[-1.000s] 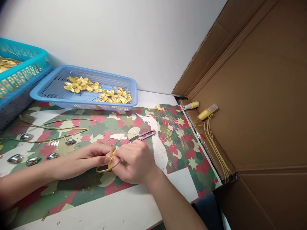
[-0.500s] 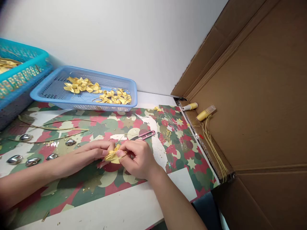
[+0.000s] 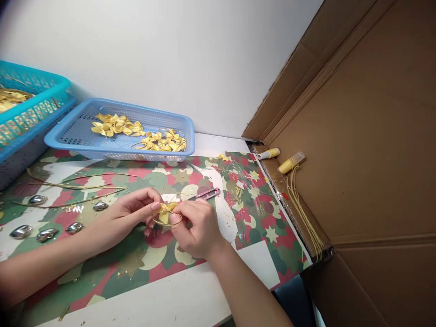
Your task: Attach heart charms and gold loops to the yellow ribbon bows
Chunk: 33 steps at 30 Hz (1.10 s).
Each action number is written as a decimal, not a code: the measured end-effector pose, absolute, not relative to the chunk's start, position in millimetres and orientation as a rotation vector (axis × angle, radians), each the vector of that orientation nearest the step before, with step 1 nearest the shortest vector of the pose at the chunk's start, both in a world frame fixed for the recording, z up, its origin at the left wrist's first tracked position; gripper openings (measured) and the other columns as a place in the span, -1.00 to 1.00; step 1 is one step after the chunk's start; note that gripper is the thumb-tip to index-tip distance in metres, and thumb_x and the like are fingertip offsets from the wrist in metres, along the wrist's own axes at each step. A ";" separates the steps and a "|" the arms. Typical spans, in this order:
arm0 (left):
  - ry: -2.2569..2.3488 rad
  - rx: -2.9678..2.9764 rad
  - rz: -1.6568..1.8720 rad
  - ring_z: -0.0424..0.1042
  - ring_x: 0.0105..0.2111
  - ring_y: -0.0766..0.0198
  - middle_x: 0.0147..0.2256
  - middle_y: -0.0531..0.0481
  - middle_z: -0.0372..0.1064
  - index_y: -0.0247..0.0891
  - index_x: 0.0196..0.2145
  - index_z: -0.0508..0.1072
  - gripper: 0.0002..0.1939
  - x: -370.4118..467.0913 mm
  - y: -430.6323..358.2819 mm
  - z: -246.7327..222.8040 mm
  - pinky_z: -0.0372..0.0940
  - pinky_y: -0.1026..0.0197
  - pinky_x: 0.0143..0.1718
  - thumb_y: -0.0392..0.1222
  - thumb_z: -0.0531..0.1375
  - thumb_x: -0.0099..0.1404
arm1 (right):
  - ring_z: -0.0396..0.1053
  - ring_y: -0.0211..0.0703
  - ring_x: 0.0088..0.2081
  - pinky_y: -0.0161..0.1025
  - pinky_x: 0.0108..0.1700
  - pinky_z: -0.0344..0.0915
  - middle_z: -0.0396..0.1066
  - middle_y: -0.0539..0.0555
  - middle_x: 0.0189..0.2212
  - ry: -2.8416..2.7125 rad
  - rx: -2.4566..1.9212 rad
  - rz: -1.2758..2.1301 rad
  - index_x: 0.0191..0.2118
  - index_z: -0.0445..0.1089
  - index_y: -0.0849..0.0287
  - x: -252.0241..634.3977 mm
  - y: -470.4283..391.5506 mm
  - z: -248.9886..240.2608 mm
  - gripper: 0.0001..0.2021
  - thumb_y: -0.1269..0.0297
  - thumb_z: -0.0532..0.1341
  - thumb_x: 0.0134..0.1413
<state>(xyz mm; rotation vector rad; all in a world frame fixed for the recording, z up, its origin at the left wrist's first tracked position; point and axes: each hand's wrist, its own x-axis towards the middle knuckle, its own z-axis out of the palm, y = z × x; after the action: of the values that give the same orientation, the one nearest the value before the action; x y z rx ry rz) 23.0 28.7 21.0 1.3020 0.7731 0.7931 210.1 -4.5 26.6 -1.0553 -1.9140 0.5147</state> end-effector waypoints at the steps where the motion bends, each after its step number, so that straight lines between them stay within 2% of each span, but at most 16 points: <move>1: 0.781 1.307 0.811 0.28 -0.60 0.42 -0.57 0.17 0.25 -0.22 -0.38 0.32 -0.73 23.2 29.1 20.6 0.28 0.37 -0.56 0.02 0.20 0.30 | 0.10 -0.30 -0.57 -0.28 -0.41 0.09 0.17 -0.09 -0.66 -1.876 -1.066 0.566 -0.53 0.22 0.14 210.5 -4.6 26.8 -0.76 0.33 0.05 0.16; 5: 0.805 1.291 0.862 0.28 -0.60 0.44 -0.54 0.17 0.29 -0.23 -0.34 0.32 -0.76 23.9 29.7 20.0 0.27 0.39 -0.57 -0.02 0.24 0.27 | 0.08 -0.31 -0.59 -0.31 -0.51 0.04 0.14 -0.10 -0.64 -1.634 -1.088 0.813 -0.49 0.27 0.14 213.0 -4.7 27.0 -0.81 0.25 0.09 0.11; 8: 0.798 1.296 0.849 0.29 -0.60 0.44 -0.51 0.16 0.30 -0.22 -0.32 0.30 -0.78 24.5 29.1 19.6 0.27 0.38 -0.57 -0.03 0.21 0.29 | 0.06 -0.31 -0.58 -0.33 -0.52 0.01 0.12 -0.10 -0.62 -1.499 -1.152 0.886 -0.41 0.31 0.15 214.3 -2.7 27.3 -0.80 0.20 0.06 0.15; 12: 0.787 1.422 0.839 0.28 -0.55 0.41 -0.48 0.14 0.27 -0.20 -0.29 0.30 -0.84 24.5 26.7 18.2 0.29 0.36 -0.56 -0.07 0.14 0.36 | 0.07 -0.33 -0.57 -0.35 -0.53 0.01 0.17 -0.10 -0.60 -1.604 -1.234 1.009 -0.38 0.33 0.17 213.3 0.6 28.9 -0.82 0.19 0.14 0.17; 16: 0.796 1.758 0.987 0.26 -0.51 0.39 -0.45 0.12 0.24 -0.19 -0.30 0.29 -0.94 22.9 23.0 16.3 0.25 0.36 -0.55 -0.26 0.07 0.38 | 0.07 -0.34 -0.57 -0.35 -0.51 0.02 0.14 -0.10 -0.63 -1.626 -1.208 0.910 -0.48 0.27 0.16 209.7 -0.4 26.5 -0.74 0.21 0.13 0.22; 19: 0.740 2.048 1.167 0.28 -0.48 0.36 -0.45 0.11 0.26 -0.17 -0.31 0.28 -0.82 21.8 20.3 14.0 0.24 0.33 -0.50 -0.44 0.03 0.33 | 0.03 -0.34 -0.58 -0.35 -0.51 0.01 0.10 -0.12 -0.64 -1.528 -1.204 0.879 -0.47 0.23 0.15 206.2 -4.3 22.0 -0.71 0.18 0.11 0.27; 22: 0.654 2.145 1.290 0.29 -0.49 0.36 -0.47 0.13 0.27 -0.15 -0.31 0.26 -0.76 20.9 17.8 11.2 0.25 0.32 -0.46 -0.52 0.05 0.28 | 0.05 -0.34 -0.56 -0.35 -0.50 0.03 0.12 -0.11 -0.61 -1.471 -1.190 0.894 -0.47 0.23 0.14 203.4 -7.5 18.6 -0.70 0.14 0.11 0.28; 25: 0.663 1.971 1.333 0.37 -0.41 0.32 -0.38 0.07 0.35 -0.14 -0.22 0.29 -0.80 19.9 16.3 11.2 0.33 0.28 -0.38 -0.44 0.08 0.33 | 0.11 -0.32 -0.55 -0.35 -0.48 0.10 0.17 -0.09 -0.59 -1.409 -1.129 0.985 -0.44 0.26 0.13 202.2 -6.1 17.9 -0.68 0.05 0.13 0.27; 28: 0.717 1.633 1.149 0.42 -0.37 0.29 -0.33 0.02 0.39 -0.16 -0.15 0.32 -0.91 20.5 17.7 15.3 0.38 0.25 -0.35 -0.22 0.04 0.43 | 0.21 -0.28 -0.49 -0.32 -0.42 0.20 0.23 -0.05 -0.52 -1.331 -0.993 1.151 -0.39 0.32 0.11 202.5 0.0 18.0 -0.67 -0.05 0.15 0.23; 30: 0.677 1.443 0.921 0.41 -0.42 0.31 -0.39 0.05 0.37 -0.19 -0.20 0.35 -0.86 22.8 19.4 18.0 0.37 0.25 -0.37 -0.09 0.08 0.42 | 0.27 -0.24 -0.40 -0.30 -0.35 0.27 0.28 0.01 -0.39 -1.316 -0.893 1.231 -0.37 0.35 0.10 203.3 4.1 16.4 -0.65 -0.09 0.15 0.21; 33: 0.577 1.179 0.704 0.40 -0.46 0.33 -0.42 0.07 0.36 -0.21 -0.22 0.36 -0.74 28.5 19.6 19.0 0.34 0.27 -0.39 0.00 0.26 0.29 | 0.33 -0.21 -0.31 -0.25 -0.31 0.35 0.26 0.09 -0.15 -1.353 -0.813 1.352 -0.34 0.37 0.09 205.3 6.5 11.6 -0.65 -0.11 0.16 0.19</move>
<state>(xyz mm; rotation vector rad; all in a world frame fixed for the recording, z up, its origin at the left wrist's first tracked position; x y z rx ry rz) 28.5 19.6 19.0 1.1789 0.5772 0.7044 205.3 6.5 11.6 -0.8131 -1.3528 1.3525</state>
